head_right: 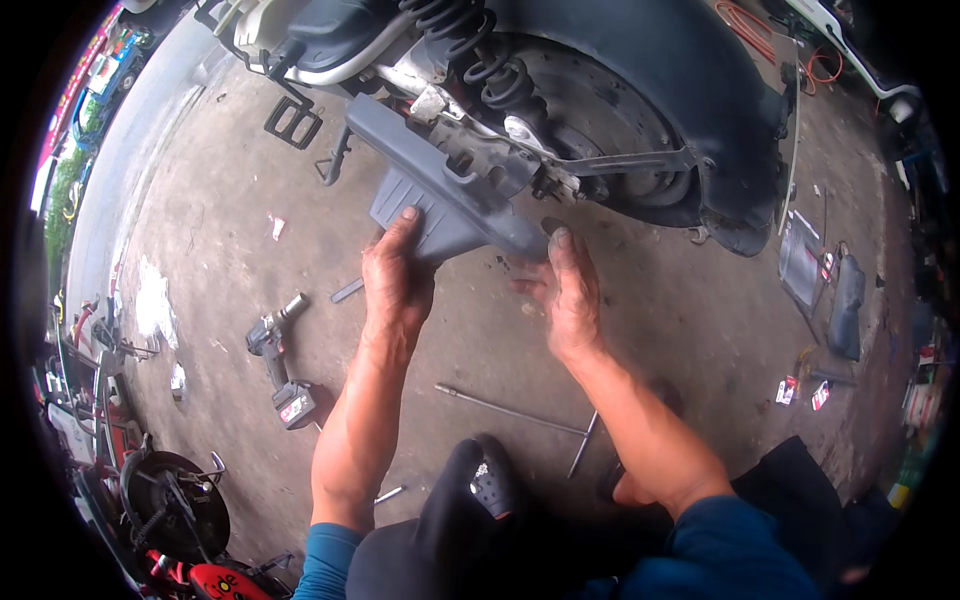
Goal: The person removes a metal bracket from a scooter using a T-handle socket wrench, retrieves a screwdriver from a tool area, and attaches a plastic cover onto the rear wheel assembly by hand and with the screwdriver.
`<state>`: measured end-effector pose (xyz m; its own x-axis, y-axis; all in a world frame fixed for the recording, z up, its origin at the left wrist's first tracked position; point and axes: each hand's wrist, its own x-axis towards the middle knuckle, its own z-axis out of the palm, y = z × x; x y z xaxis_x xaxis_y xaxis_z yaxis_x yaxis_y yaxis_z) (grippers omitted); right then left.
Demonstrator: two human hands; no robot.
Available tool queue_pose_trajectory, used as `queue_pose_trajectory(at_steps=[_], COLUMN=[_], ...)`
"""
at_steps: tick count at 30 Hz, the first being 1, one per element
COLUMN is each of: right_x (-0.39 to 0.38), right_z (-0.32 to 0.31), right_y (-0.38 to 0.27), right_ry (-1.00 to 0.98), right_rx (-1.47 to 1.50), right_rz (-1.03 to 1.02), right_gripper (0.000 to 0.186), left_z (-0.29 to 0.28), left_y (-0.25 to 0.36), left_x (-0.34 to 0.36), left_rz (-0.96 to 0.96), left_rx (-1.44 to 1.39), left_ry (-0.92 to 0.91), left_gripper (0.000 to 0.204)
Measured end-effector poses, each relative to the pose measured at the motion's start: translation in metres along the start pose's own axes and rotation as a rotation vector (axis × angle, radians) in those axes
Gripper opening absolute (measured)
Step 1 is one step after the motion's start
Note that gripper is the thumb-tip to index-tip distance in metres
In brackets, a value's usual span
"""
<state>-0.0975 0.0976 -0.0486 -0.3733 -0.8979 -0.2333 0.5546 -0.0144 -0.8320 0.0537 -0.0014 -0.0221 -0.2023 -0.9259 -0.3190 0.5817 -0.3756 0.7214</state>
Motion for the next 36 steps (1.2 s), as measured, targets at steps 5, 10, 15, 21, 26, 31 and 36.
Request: queue_pose_trajectory(at_steps=[5, 10, 15, 21, 26, 31, 36], right_x=[0.0, -0.014, -0.014, -0.021, -0.017, -0.016, -0.017], right_z=[0.002, 0.029, 0.03, 0.035, 0.035, 0.039, 0.038], right_y=[-0.001, -0.014, -0.007, 0.003, 0.011, 0.005, -0.001], right_ry=[0.014, 0.092, 0.152, 0.131, 0.16, 0.174, 0.182], right_rx=[0.028, -0.029, -0.22, 0.023, -0.013, -0.076, -0.104], right_rz=[0.039, -0.072, -0.263, -0.296, -0.358, -0.348, -0.323], right_gripper=[0.064, 0.054, 0.061, 0.061, 0.061, 0.06, 0.058], left_z=[-0.006, -0.002, -0.026, -0.049, -0.044, -0.042, -0.035], left_y=[0.003, 0.02, 0.039, 0.021, 0.008, 0.006, 0.007], left_x=[0.008, 0.007, 0.031, 0.031, 0.027, 0.029, 0.025], left_rz=[-0.06, -0.113, -0.475, -0.446, -0.394, -0.346, -0.341], left_rx=[0.063, 0.074, 0.335, 0.091, -0.071, -0.134, -0.136], left_ry=[-0.004, -0.074, -0.365, -0.435, -0.322, -0.294, -0.305], left_gripper=[0.05, 0.046, 0.044, 0.044, 0.038, 0.036, 0.037])
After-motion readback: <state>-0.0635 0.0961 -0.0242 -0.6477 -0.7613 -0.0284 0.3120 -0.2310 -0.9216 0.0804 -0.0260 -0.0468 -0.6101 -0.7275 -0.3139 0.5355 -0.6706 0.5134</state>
